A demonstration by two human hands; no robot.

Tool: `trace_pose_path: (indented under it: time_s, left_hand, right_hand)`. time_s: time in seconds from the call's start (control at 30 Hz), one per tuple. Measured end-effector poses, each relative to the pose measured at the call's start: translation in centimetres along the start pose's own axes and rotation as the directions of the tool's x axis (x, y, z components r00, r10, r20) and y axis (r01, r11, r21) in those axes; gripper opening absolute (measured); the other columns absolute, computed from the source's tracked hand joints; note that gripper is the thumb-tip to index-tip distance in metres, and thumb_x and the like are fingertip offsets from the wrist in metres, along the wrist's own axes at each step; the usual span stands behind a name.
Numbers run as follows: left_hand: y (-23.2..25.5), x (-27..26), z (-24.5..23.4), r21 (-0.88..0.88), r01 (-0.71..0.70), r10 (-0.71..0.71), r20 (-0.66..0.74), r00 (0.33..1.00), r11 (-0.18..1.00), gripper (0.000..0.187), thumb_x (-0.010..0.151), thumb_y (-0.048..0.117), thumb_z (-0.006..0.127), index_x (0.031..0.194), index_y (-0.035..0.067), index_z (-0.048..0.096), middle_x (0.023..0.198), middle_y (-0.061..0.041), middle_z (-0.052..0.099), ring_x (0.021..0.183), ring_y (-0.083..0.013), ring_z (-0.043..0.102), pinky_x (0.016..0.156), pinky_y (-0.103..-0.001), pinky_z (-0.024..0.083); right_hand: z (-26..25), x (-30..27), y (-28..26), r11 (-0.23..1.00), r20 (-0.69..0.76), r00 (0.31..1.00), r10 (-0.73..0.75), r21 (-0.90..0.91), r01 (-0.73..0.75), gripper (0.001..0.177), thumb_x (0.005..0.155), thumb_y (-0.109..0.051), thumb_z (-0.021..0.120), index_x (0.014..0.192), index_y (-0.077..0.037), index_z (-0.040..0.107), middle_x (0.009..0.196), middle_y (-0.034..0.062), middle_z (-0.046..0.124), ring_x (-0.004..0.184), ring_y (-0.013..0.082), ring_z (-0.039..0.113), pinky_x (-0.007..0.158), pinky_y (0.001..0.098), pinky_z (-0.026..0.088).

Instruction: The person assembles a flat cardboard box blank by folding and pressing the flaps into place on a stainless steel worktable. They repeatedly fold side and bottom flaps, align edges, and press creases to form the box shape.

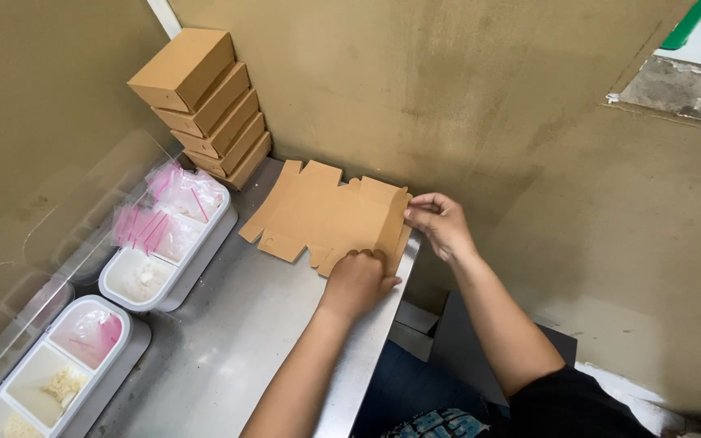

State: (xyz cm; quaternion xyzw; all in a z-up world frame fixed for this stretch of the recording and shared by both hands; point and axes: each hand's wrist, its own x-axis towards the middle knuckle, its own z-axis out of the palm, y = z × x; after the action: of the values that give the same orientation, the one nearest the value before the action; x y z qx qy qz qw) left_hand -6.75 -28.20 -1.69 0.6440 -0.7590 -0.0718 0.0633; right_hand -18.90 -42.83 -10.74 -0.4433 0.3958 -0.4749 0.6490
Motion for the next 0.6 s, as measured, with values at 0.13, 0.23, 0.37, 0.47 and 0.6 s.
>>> trace_pose_path:
  time_s: [0.13, 0.23, 0.37, 0.47, 0.6]
  left_hand:
    - [-1.4, 1.4, 4.0, 0.086, 0.016, -0.004, -0.142, 0.99, 0.996, 0.023, 0.082, 0.022, 0.052, 0.076, 0.001, 0.061, 0.063, -0.015, 0.061, 0.061, -0.0293, 0.065, 0.051, -0.034, 0.053]
    - [-1.4, 1.0, 3.0, -0.023, 0.019, -0.021, -0.111, 0.994, 1.0, 0.032, 0.086, 0.026, 0.047, 0.076, -0.001, 0.061, 0.064, -0.018, 0.062, 0.063, -0.0339, 0.065, 0.053, -0.04, 0.053]
    - [-1.5, 0.7, 1.3, -0.076, 0.02, -0.024, -0.056, 0.998, 0.997, 0.035, 0.089, 0.025, 0.043, 0.082, -0.002, 0.063, 0.07, -0.021, 0.063, 0.068, -0.0361, 0.065, 0.058, -0.041, 0.054]
    - [-1.6, 0.5, 0.1, -0.187, 0.081, -0.075, 0.038, 0.996, 0.979, 0.035, 0.088, 0.027, 0.043, 0.089, 0.0, 0.064, 0.077, -0.022, 0.064, 0.076, -0.0388, 0.063, 0.066, -0.045, 0.053]
    - [-1.6, 0.3, -1.0, -0.231, 0.108, -0.098, 0.054, 0.994, 0.967, 0.034, 0.087, 0.026, 0.045, 0.09, -0.001, 0.065, 0.076, -0.025, 0.063, 0.077, -0.0419, 0.063, 0.067, -0.048, 0.051]
  right_hand:
    - [1.0, -1.2, 0.2, 1.0, 0.03, 0.999, 0.029, 0.004, -0.029, 0.035, 0.067, 0.004, 0.069, 0.098, 0.001, 0.054, 0.087, 0.0092, 0.054, 0.078, 0.0158, 0.06, 0.07, 0.0285, 0.056]
    - [0.8, -1.1, 0.8, 1.0, 0.046, 0.999, -0.017, 0.013, 0.017, 0.037, 0.069, 0.004, 0.07, 0.1, 0.0, 0.05, 0.087, 0.0111, 0.054, 0.079, 0.0183, 0.061, 0.07, 0.0317, 0.057]
    - [0.2, -0.8, 1.4, 1.0, 0.074, 0.997, -0.004, -0.011, 0.005, 0.035, 0.071, 0.001, 0.071, 0.099, -0.001, 0.05, 0.087, 0.0108, 0.054, 0.078, 0.017, 0.061, 0.069, 0.0306, 0.057]
    - [0.3, -1.0, 1.2, 1.0, 0.076, 0.997, 0.005, -0.004, -0.004, 0.036, 0.071, 0.0, 0.072, 0.1, 0.0, 0.051, 0.088, 0.0115, 0.055, 0.079, 0.0176, 0.061, 0.07, 0.0312, 0.057]
    - [0.4, -1.2, 1.0, 1.0, 0.097, 0.995, 0.003, -0.027, -0.001, 0.04, 0.069, 0.0, 0.073, 0.103, 0.0, 0.052, 0.089, 0.0118, 0.056, 0.079, 0.0173, 0.062, 0.069, 0.0309, 0.057]
